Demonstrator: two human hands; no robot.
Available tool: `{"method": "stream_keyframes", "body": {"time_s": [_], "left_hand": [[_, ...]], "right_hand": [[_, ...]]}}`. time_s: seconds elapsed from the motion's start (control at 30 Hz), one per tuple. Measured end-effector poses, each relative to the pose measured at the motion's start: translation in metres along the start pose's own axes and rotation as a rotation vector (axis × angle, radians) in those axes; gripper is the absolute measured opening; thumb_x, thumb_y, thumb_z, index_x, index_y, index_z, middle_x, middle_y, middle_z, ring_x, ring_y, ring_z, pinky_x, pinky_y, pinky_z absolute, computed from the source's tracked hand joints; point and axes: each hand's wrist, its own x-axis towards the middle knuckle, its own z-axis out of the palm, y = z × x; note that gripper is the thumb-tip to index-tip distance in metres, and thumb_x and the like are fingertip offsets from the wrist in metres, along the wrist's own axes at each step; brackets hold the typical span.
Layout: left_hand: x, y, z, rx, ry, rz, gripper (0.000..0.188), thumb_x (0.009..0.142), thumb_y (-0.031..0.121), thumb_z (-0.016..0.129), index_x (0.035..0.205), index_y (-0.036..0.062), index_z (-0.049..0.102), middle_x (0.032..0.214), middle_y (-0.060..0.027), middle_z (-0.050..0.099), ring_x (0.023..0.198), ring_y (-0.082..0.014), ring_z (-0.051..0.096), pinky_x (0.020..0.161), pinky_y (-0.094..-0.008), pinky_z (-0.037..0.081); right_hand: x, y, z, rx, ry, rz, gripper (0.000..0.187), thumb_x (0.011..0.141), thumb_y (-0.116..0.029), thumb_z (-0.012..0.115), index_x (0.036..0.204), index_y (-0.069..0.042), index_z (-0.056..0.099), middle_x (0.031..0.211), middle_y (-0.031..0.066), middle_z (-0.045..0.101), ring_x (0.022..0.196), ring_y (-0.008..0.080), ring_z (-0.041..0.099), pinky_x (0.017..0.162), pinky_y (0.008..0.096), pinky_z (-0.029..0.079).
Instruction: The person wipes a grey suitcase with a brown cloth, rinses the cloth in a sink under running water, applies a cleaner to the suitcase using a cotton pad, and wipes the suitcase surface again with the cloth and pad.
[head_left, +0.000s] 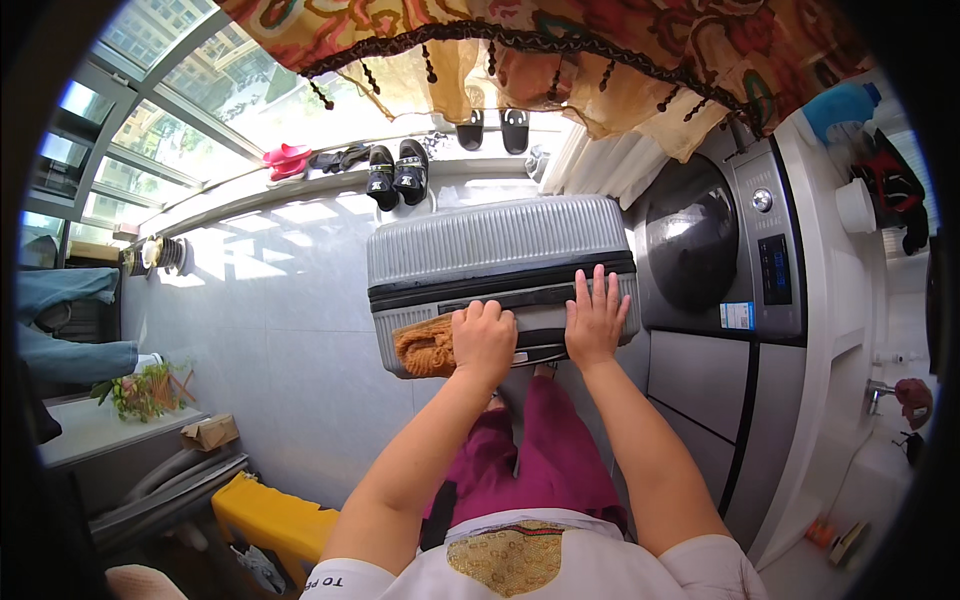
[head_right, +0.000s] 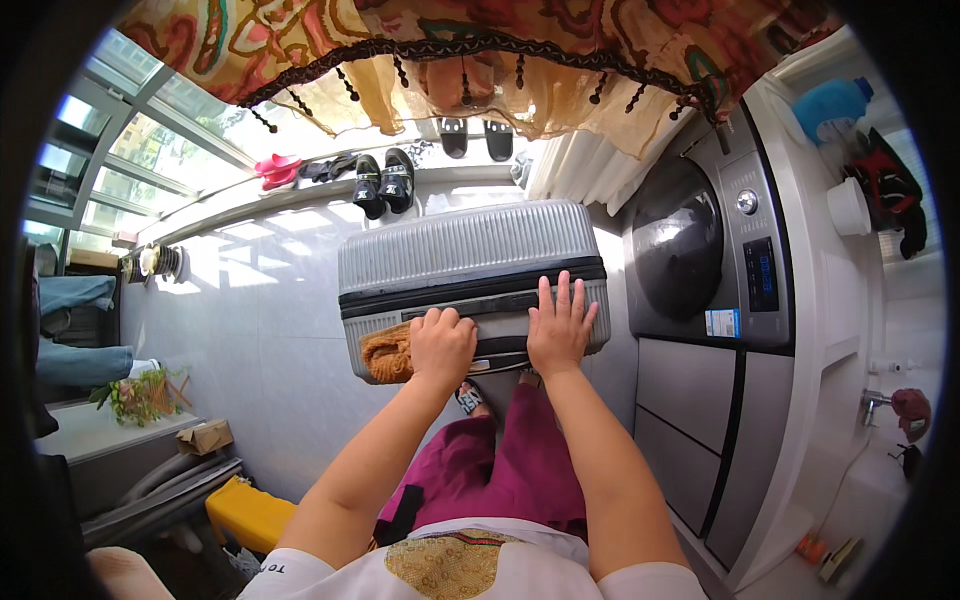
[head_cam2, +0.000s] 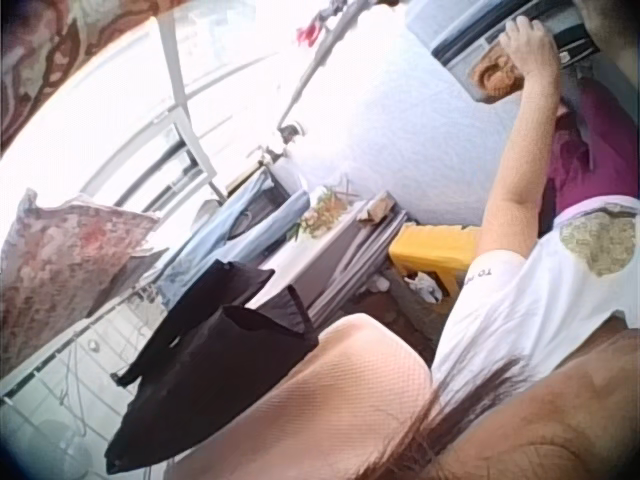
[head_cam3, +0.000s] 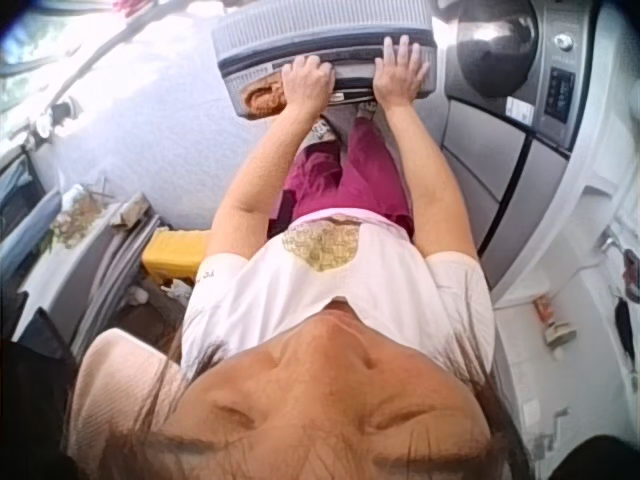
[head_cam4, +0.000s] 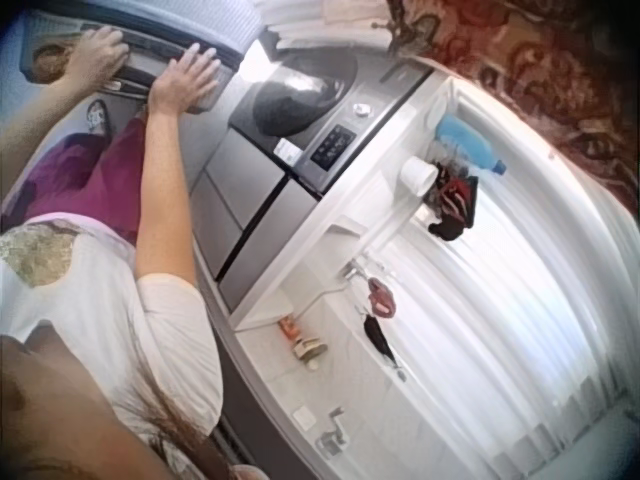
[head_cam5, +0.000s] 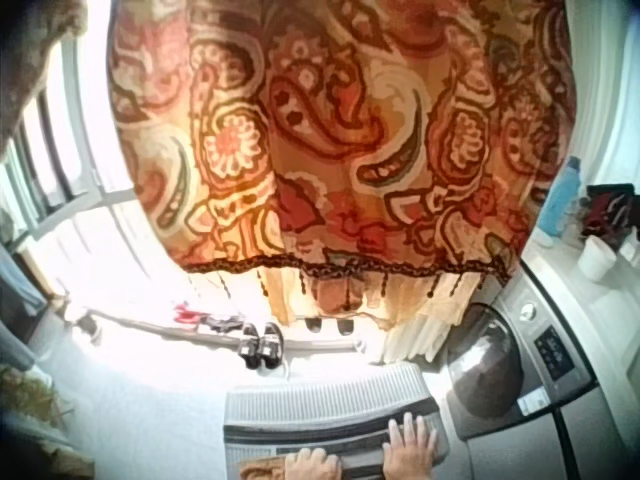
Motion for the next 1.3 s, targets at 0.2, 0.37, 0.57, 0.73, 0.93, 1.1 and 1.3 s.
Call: {"method": "stream_keyframes", "body": {"time_s": [0.2,0.37,0.57,0.73,0.93,1.1,1.3], "left_hand": [[-0.011,-0.023,-0.004,-0.027,0.076,-0.002,0.009,0.078,0.025,0.066,0.074,0.0177,0.066,0.077,-0.0005,0.054,0.082,-0.0223,0.054,0.073,-0.0389,0.040],[-0.028,-0.048,-0.012,0.040,0.019,-0.144,0.010,0.078,0.027,0.069,0.076,0.0175,0.069,0.076,-0.0002,0.054,0.081,-0.0226,0.053,0.070,-0.0394,0.039],[0.002,0.020,-0.005,-0.297,-0.022,0.057,0.010,0.077,0.022,0.071,0.081,0.0135,0.071,0.076,-0.0015,0.056,0.079,-0.0230,0.055,0.069,-0.0376,0.042],[-0.006,0.007,-0.026,-0.766,0.061,-0.278,0.013,0.082,0.015,0.072,0.090,0.0046,0.072,0.077,-0.0054,0.061,0.075,-0.0200,0.058,0.069,-0.0318,0.046],[-0.011,-0.017,-0.037,-0.946,0.114,-0.516,0.013,0.085,0.012,0.070,0.092,0.0013,0.071,0.077,-0.0024,0.058,0.072,-0.0121,0.057,0.067,-0.0260,0.046],[-0.007,0.031,-0.039,-1.232,0.003,-0.505,0.021,0.092,0.013,0.065,0.107,-0.0008,0.065,0.092,0.0001,0.062,0.083,-0.0056,0.057,0.072,-0.0215,0.046],[0.000,0.008,-0.050,-1.335,-0.064,-0.356,0.034,0.094,0.017,0.060,0.124,0.0025,0.058,0.118,-0.0104,0.060,0.111,-0.0184,0.054,0.094,-0.0298,0.042]], "right_hand": [[-0.001,0.005,-0.003,0.002,-0.014,0.014,0.054,0.093,-0.032,0.052,0.144,-0.018,0.040,0.155,0.0112,0.027,0.142,0.0365,0.022,0.110,0.0620,0.017],[-0.002,-0.004,-0.003,-0.018,-0.042,0.042,0.055,0.094,-0.033,0.052,0.145,-0.019,0.038,0.155,0.0109,0.027,0.142,0.0358,0.022,0.110,0.0617,0.018],[-0.002,0.003,-0.009,0.202,0.010,-0.010,0.048,0.094,-0.030,0.053,0.139,-0.017,0.047,0.151,0.0106,0.035,0.141,0.0343,0.027,0.111,0.0616,0.018],[-0.035,-0.005,-0.056,0.290,-0.166,-0.341,0.049,0.089,-0.038,0.059,0.133,-0.016,0.054,0.147,0.0100,0.040,0.139,0.0322,0.030,0.109,0.0654,0.017],[-0.064,0.058,-0.060,0.011,-0.085,0.008,0.059,0.085,-0.042,0.066,0.132,-0.009,0.053,0.141,0.0129,0.045,0.131,0.0341,0.040,0.107,0.0637,0.023],[-0.043,-0.018,-0.110,0.947,-0.100,0.067,0.059,0.081,-0.029,0.075,0.131,-0.007,0.053,0.133,0.0158,0.052,0.122,0.0345,0.048,0.104,0.0449,0.038],[-0.012,-0.001,-0.119,1.099,0.034,0.209,0.057,0.075,-0.021,0.080,0.126,-0.010,0.058,0.122,0.0122,0.054,0.110,0.0288,0.056,0.097,0.0405,0.044]]}}
